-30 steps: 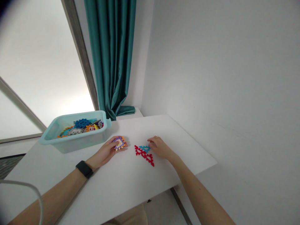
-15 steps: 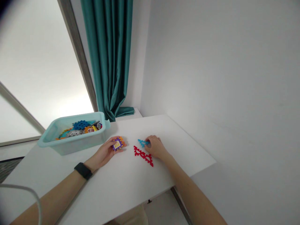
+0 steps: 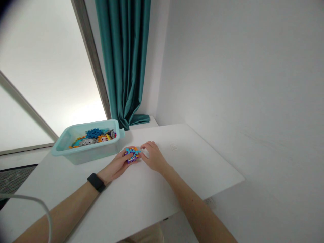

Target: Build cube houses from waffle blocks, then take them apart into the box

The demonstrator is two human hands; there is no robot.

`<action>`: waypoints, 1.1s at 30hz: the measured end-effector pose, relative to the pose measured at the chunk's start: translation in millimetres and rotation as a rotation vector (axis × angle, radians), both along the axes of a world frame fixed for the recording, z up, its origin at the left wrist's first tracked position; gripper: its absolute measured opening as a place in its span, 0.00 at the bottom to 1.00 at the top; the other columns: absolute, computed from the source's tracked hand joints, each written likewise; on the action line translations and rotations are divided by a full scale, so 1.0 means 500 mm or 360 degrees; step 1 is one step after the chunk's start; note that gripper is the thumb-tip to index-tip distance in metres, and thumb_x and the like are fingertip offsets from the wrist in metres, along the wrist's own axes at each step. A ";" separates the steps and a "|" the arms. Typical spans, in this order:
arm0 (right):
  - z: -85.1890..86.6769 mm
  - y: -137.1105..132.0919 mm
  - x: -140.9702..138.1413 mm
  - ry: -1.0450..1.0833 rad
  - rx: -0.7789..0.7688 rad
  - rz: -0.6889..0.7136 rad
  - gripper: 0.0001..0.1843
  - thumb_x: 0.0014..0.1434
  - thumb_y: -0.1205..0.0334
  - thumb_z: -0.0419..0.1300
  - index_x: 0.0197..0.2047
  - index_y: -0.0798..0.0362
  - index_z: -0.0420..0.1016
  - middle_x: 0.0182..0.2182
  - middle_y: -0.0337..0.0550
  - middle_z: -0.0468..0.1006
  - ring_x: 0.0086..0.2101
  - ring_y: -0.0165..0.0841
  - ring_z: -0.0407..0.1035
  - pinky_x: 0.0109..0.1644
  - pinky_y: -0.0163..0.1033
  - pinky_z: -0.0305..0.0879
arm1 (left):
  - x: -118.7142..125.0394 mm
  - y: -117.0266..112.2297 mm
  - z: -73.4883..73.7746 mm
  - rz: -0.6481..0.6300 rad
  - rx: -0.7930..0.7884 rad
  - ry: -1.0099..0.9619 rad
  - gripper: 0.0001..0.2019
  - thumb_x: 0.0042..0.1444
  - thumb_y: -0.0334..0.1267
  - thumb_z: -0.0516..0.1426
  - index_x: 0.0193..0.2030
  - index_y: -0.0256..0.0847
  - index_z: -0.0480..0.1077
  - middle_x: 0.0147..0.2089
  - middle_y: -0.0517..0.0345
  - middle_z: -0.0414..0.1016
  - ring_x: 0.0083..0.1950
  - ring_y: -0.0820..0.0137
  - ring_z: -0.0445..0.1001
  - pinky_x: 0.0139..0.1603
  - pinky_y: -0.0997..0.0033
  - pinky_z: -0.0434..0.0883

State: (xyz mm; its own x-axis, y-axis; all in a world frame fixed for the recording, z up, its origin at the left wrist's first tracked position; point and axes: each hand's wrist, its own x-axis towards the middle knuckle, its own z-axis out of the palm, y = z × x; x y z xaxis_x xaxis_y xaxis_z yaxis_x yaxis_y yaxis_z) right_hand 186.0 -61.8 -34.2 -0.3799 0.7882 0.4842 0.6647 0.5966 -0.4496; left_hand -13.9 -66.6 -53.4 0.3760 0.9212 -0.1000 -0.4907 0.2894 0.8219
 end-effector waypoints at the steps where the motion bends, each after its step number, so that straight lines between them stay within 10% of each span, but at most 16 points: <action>1: -0.002 -0.005 0.022 -0.0026 -0.0054 -0.0066 0.07 0.62 0.65 0.58 0.44 0.51 0.72 0.41 0.47 0.76 0.45 0.39 0.68 0.54 0.46 0.63 | 0.000 0.000 0.000 -0.0007 -0.0009 -0.0001 0.16 0.56 0.30 0.65 0.51 0.40 0.71 0.49 0.49 0.79 0.47 0.64 0.80 0.45 0.67 0.79; 9: -0.024 -0.086 0.099 -0.0658 -0.0416 -0.0475 0.19 0.56 0.49 0.67 0.46 0.52 0.74 0.48 0.53 0.75 0.51 0.47 0.65 0.55 0.50 0.59 | 0.002 0.001 0.003 -0.0001 -0.0032 0.0026 0.16 0.57 0.27 0.62 0.52 0.40 0.69 0.51 0.48 0.78 0.50 0.62 0.80 0.49 0.64 0.78; 20: -0.050 -0.038 0.025 -0.0126 -0.0469 -0.0392 0.09 0.58 0.69 0.61 0.42 0.51 0.70 0.38 0.41 0.79 0.39 0.36 0.71 0.48 0.41 0.61 | -0.001 0.002 0.004 0.0108 -0.0100 -0.0030 0.14 0.59 0.24 0.58 0.51 0.40 0.70 0.52 0.50 0.77 0.49 0.63 0.80 0.51 0.61 0.79; 26: -0.023 -0.033 0.002 0.0143 -0.0128 -0.0347 0.05 0.65 0.66 0.54 0.41 0.50 0.70 0.34 0.41 0.77 0.32 0.33 0.69 0.38 0.36 0.64 | 0.006 0.005 0.001 0.0062 -0.0110 -0.0052 0.16 0.60 0.25 0.58 0.53 0.41 0.67 0.50 0.49 0.78 0.50 0.63 0.80 0.50 0.62 0.78; 33: -0.015 -0.042 -0.066 -0.0433 0.0243 -0.0150 0.07 0.65 0.68 0.56 0.44 0.52 0.74 0.39 0.49 0.78 0.41 0.42 0.69 0.48 0.46 0.64 | -0.002 0.006 -0.001 0.0067 -0.0170 -0.0242 0.18 0.56 0.24 0.58 0.52 0.41 0.69 0.52 0.51 0.76 0.49 0.68 0.78 0.51 0.66 0.77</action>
State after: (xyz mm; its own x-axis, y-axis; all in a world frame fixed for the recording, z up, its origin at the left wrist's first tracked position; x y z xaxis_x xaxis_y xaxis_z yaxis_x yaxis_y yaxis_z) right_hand 152.9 -82.8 -41.9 -0.4403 0.7522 0.4903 0.8039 0.5735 -0.1579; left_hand -14.9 -63.5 -53.9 0.3558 0.9236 -0.1431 -0.6202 0.3478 0.7031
